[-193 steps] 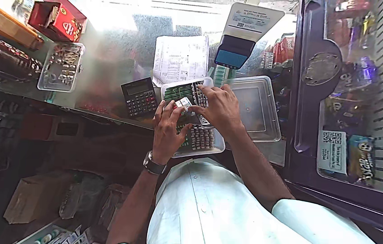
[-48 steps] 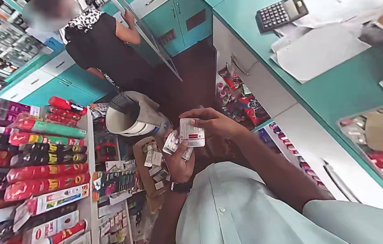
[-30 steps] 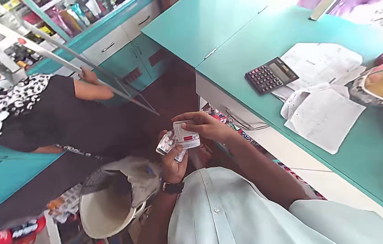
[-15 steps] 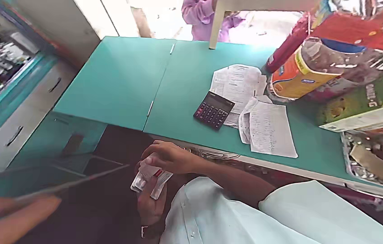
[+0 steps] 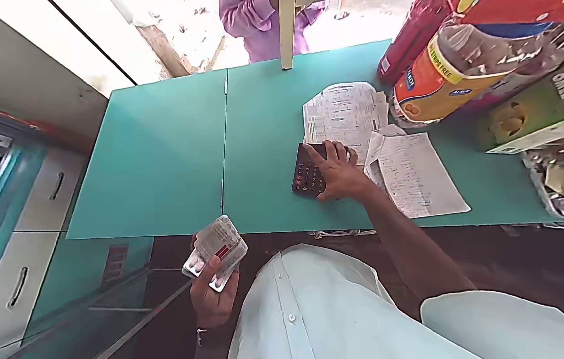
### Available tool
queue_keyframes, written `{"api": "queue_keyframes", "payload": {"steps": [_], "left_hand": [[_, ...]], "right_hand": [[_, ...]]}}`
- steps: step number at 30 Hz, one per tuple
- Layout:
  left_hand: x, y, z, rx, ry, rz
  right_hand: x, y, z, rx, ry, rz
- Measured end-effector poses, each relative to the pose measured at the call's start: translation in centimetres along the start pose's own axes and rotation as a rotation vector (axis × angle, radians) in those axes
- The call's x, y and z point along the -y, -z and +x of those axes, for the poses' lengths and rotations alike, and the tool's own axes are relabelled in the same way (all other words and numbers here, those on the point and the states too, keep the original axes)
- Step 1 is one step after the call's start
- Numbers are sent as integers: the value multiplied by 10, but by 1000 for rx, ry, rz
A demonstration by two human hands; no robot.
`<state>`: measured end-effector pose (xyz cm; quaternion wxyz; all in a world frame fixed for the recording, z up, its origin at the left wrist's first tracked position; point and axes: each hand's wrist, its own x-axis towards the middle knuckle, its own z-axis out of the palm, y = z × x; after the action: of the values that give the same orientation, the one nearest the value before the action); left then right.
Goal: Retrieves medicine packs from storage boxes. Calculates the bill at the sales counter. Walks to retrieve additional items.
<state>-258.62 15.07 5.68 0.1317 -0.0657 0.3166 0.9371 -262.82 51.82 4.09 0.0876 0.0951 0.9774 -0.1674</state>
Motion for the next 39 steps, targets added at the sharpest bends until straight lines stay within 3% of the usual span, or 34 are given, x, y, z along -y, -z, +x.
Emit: {"api": "queue_keyframes", "payload": {"steps": [3,6,9,13,19,25,39], "left_hand": [[-18,2,15,45,14,-5],[-32,7,22,57,-6,-16],[-47,17,21,33,-38,35],[-62,40,21,60,-30,12],[-68,48,29,42,20,-26],[-71,49,31,23,82,26],[-60,46,31,57,159,22]], "right_hand": [[42,-2,3,-13,201,49],[75,-17,19,112,312,26],[69,-11,7,106,231,206],[57,-21,-40,-138,51,275],[127,-87,-79,-416,7,134],[142,-109,-71,-436,-48,-25],[123,-110,-79,-531,-74,36]]}}
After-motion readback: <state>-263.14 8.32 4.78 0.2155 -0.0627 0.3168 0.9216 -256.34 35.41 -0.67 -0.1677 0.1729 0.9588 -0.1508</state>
